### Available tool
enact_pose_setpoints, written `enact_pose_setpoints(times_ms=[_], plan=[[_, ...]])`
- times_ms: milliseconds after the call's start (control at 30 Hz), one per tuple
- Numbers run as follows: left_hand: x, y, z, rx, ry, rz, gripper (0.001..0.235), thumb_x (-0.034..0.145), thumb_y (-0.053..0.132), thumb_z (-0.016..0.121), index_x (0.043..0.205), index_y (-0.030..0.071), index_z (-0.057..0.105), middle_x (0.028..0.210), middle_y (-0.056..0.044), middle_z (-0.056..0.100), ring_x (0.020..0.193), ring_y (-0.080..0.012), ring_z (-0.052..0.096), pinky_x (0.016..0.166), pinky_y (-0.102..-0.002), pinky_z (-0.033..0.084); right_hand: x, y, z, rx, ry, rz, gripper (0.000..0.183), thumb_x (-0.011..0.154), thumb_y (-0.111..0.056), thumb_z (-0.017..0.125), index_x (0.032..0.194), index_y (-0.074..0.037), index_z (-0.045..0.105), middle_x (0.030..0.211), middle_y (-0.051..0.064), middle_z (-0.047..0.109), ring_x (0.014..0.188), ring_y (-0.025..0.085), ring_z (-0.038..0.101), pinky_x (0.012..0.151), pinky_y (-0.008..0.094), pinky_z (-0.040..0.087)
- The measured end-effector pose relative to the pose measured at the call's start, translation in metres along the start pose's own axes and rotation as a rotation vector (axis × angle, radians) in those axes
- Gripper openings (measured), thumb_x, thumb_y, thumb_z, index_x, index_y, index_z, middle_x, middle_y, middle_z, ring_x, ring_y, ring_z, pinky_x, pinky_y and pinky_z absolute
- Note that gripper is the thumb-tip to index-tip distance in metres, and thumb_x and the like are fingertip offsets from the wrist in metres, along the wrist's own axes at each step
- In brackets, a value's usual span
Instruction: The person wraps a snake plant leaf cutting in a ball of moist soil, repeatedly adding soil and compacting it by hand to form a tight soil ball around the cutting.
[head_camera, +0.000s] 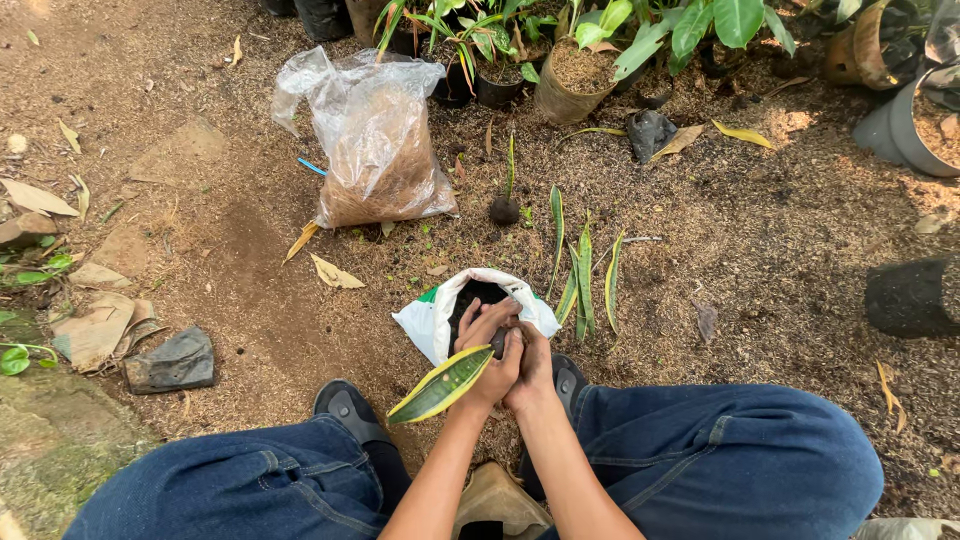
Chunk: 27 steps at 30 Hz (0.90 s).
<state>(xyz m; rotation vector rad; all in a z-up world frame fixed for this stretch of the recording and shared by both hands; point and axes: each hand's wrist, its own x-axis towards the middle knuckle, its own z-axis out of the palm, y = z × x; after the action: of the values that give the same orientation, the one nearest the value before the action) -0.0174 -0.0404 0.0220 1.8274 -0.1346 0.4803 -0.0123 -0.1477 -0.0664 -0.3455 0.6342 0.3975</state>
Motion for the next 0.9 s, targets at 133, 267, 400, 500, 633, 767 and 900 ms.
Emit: enact_pose_setpoints(times_ms=[133,267,400,500,633,767,900], plan=[[0.003,0.002,0.0,-0.041,-0.003,-0.055,0.038,0.083,0.008,0.065,0.121,0.006,0.071,0.113,-0.008,0.078,0.1,-0.0217,0.075,0.121,-0.05,0.04,0.009,0.002,-0.013,0.083,-0.026,-0.023,0.028,0.103,-0.026,0.049,0.113,-0.005,0.066,0.112,0.01,0.071,0.099,0.024,0.071,0.091,0.038,0.059],[0.002,0.007,-0.001,-0.034,0.03,0.028,0.038,0.081,0.004,0.065,0.118,0.006,0.072,0.118,-0.011,0.076,0.105,-0.0263,0.074,0.121,-0.05,0.038,0.001,0.003,-0.003,0.163,-0.177,0.055,0.03,0.107,-0.024,0.049,0.118,-0.003,0.066,0.115,0.011,0.072,0.104,0.025,0.07,0.096,0.04,0.057],[0.008,0.011,-0.003,-0.097,0.077,-0.049,0.035,0.083,0.001,0.064,0.117,0.005,0.072,0.117,-0.011,0.077,0.1,-0.0217,0.075,0.124,-0.05,0.036,-0.025,0.001,0.04,-0.069,0.034,-0.084,0.043,0.101,-0.035,0.044,0.122,-0.005,0.066,0.121,0.012,0.072,0.11,0.026,0.068,0.1,0.042,0.055],[0.015,0.013,-0.006,-0.236,0.132,-0.196,0.04,0.087,-0.001,0.062,0.126,0.003,0.072,0.11,-0.009,0.079,0.096,-0.0193,0.074,0.129,-0.048,0.033,-0.042,-0.005,0.074,-0.114,0.017,-0.088,0.052,0.1,-0.047,0.043,0.123,-0.007,0.066,0.122,0.012,0.071,0.11,0.028,0.067,0.102,0.044,0.052],[0.017,0.016,-0.01,-0.481,0.053,-0.334,0.044,0.084,0.0,0.061,0.127,0.005,0.068,0.115,-0.008,0.077,0.108,-0.0179,0.071,0.106,-0.042,0.05,-0.054,-0.008,0.092,-0.087,0.012,-0.08,0.062,0.093,-0.056,0.045,0.125,-0.008,0.068,0.121,0.012,0.071,0.111,0.029,0.067,0.102,0.046,0.049],[0.016,0.02,-0.005,-0.276,-0.052,-0.08,0.046,0.082,0.003,0.063,0.128,0.006,0.069,0.128,-0.011,0.074,0.131,-0.0278,0.066,0.124,-0.046,0.039,-0.05,-0.013,0.088,-0.021,0.112,-0.146,0.059,0.097,-0.053,0.051,0.128,-0.004,0.063,0.125,0.015,0.069,0.115,0.03,0.065,0.106,0.045,0.05],[0.018,0.018,-0.005,0.083,-0.037,-0.043,0.062,0.071,0.017,0.069,0.132,0.009,0.064,0.147,-0.013,0.059,0.154,-0.04,0.033,0.126,-0.061,0.002,-0.047,-0.01,0.077,-0.062,-0.097,-0.158,0.055,0.099,-0.047,0.051,0.131,-0.004,0.063,0.127,0.014,0.069,0.116,0.028,0.064,0.105,0.042,0.05]])
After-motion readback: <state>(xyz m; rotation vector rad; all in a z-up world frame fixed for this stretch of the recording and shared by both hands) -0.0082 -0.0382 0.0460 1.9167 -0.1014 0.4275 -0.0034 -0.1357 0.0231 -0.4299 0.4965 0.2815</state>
